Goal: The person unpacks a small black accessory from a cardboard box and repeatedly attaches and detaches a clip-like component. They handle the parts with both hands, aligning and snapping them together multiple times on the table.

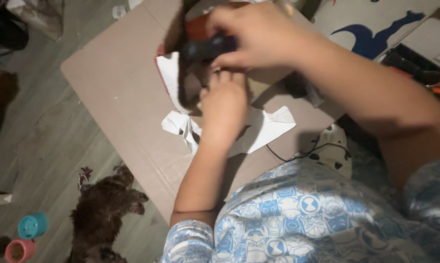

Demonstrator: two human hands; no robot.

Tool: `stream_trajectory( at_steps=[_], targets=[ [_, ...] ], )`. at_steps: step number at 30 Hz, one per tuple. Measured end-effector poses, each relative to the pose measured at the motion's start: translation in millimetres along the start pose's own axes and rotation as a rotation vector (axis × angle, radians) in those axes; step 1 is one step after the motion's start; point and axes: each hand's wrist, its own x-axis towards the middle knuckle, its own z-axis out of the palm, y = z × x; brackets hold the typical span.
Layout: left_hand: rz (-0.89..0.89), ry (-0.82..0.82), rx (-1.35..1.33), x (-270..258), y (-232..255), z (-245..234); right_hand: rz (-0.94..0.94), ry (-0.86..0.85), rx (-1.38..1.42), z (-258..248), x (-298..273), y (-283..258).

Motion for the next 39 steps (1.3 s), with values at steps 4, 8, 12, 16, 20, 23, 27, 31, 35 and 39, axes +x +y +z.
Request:
stream_trajectory(
  at_steps=[4,8,12,16,20,23,27,31,35,39],
  targets=[
    [-0.032,0.137,-0.019,14,-16,-8,0.287,0.115,0.58,-27,-59,12],
    [-0.096,0.149,0.143,37,-39,-9,0.5,0.252,1.066,-17,-118,27],
    [-0.226,0.045,0.065,53,-57,-22,0.804,0.43,1.212,-4,-174,47],
    [-0.287,-0.063,-0.032,52,-69,-48,0.821,0.543,1.313,8,-219,66],
    [-0.357,-0.149,-0.06,48,-67,-70,0.842,0.625,1.476,28,-244,80],
    [-0.295,-0.057,0.038,52,-56,-78,0.924,0.626,1.505,38,-250,84],
    [-0.193,0.078,0.09,58,-31,-74,1.021,0.608,1.5,44,-249,84],
    [-0.02,0.196,-0.18,62,7,-50,0.995,0.604,1.529,48,-246,79],
    [0.187,0.154,-0.347,69,43,-7,0.955,0.548,1.547,53,-242,65],
    [0.152,0.032,-0.498,76,42,27,0.927,0.483,1.568,49,-235,54]
  ],
)
